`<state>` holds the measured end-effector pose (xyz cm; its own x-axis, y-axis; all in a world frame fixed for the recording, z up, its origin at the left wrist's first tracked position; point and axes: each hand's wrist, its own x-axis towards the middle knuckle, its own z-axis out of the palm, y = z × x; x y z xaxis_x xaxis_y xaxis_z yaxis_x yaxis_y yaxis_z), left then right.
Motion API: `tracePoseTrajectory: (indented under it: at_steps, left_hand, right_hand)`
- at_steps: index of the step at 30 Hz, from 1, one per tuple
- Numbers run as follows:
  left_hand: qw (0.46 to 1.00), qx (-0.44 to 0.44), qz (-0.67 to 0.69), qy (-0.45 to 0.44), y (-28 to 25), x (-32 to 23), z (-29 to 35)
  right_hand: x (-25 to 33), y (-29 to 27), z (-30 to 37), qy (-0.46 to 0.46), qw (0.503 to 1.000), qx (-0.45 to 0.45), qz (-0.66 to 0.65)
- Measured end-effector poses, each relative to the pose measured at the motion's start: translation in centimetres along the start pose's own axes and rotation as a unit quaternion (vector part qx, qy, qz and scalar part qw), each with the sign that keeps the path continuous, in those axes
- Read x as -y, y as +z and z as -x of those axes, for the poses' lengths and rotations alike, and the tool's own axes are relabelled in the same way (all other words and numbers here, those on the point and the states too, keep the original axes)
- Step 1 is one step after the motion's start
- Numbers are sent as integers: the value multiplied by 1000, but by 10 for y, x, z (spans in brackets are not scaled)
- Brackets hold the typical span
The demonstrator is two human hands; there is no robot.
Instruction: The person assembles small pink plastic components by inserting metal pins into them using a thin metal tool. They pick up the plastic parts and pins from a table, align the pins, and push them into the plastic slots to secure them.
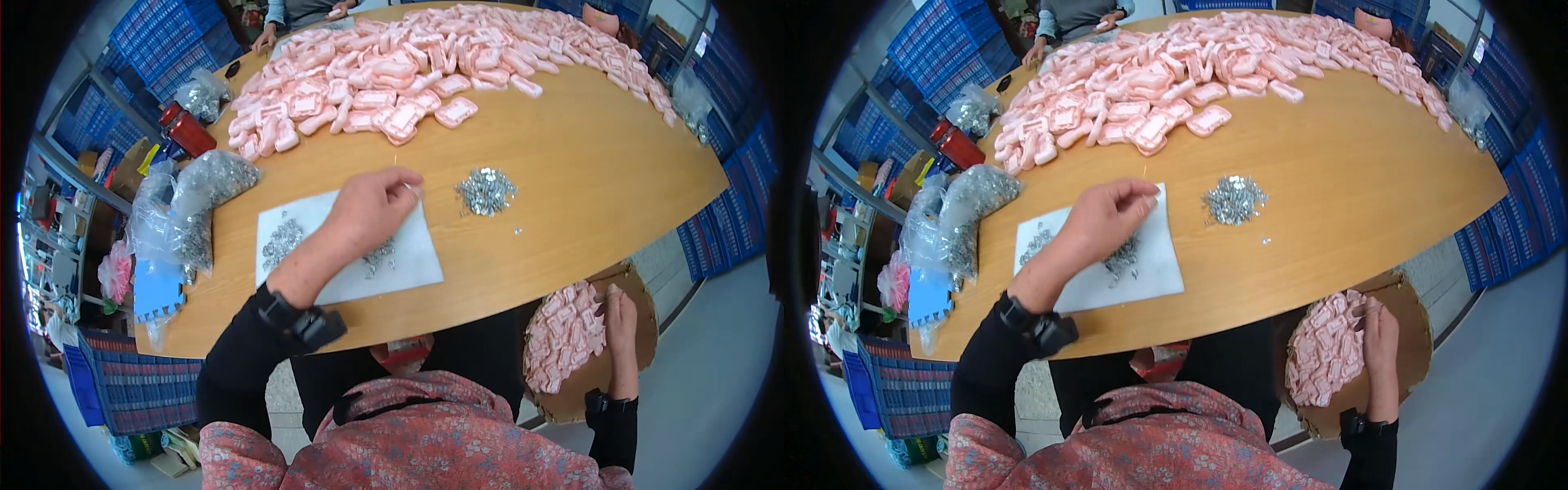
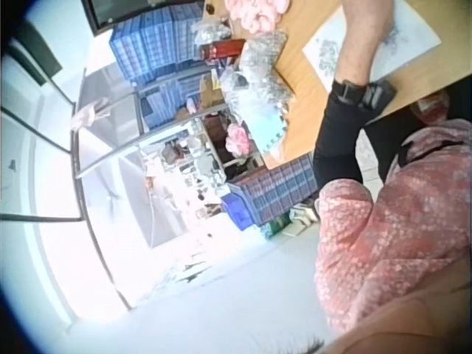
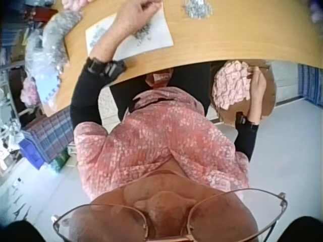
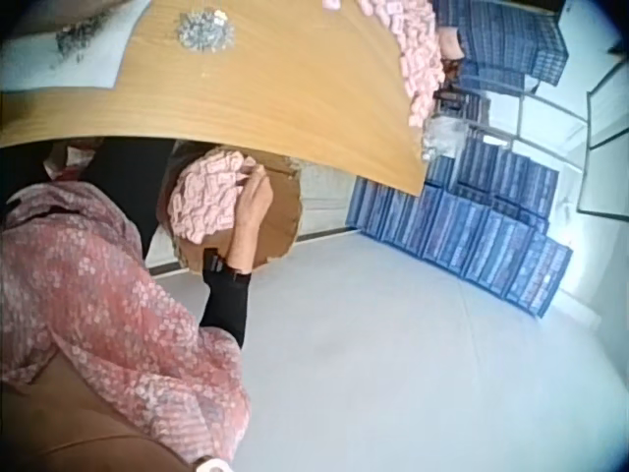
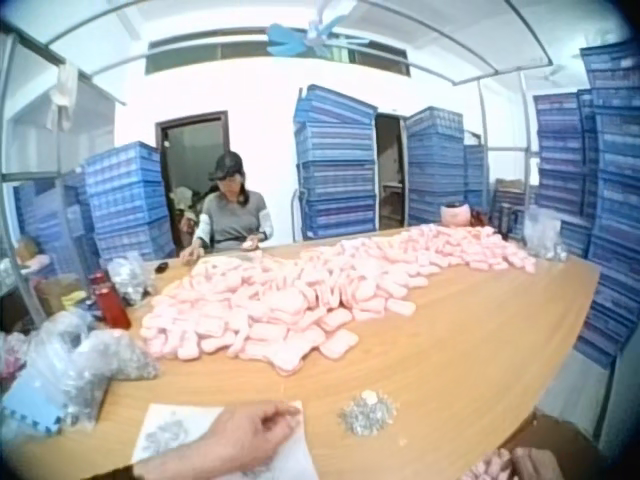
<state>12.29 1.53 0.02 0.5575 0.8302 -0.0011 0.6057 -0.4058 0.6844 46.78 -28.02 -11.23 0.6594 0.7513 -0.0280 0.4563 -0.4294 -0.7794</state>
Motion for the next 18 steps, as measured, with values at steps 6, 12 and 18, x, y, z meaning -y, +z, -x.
tracePoseTrajectory:
  at_steps: [6,12,18]
  left_hand:
    - [954,-173,-191,156,-7,75,-101]
    - [950,-137,-273,68,7,53,-150]
    - [934,-65,-339,87,-11,71,-142]
  right_hand:
    - [43,19,-8,-72,997,2,-3]
    - [56,21,3,-20,997,52,-54]
    - [67,17,13,-47,997,54,-22]
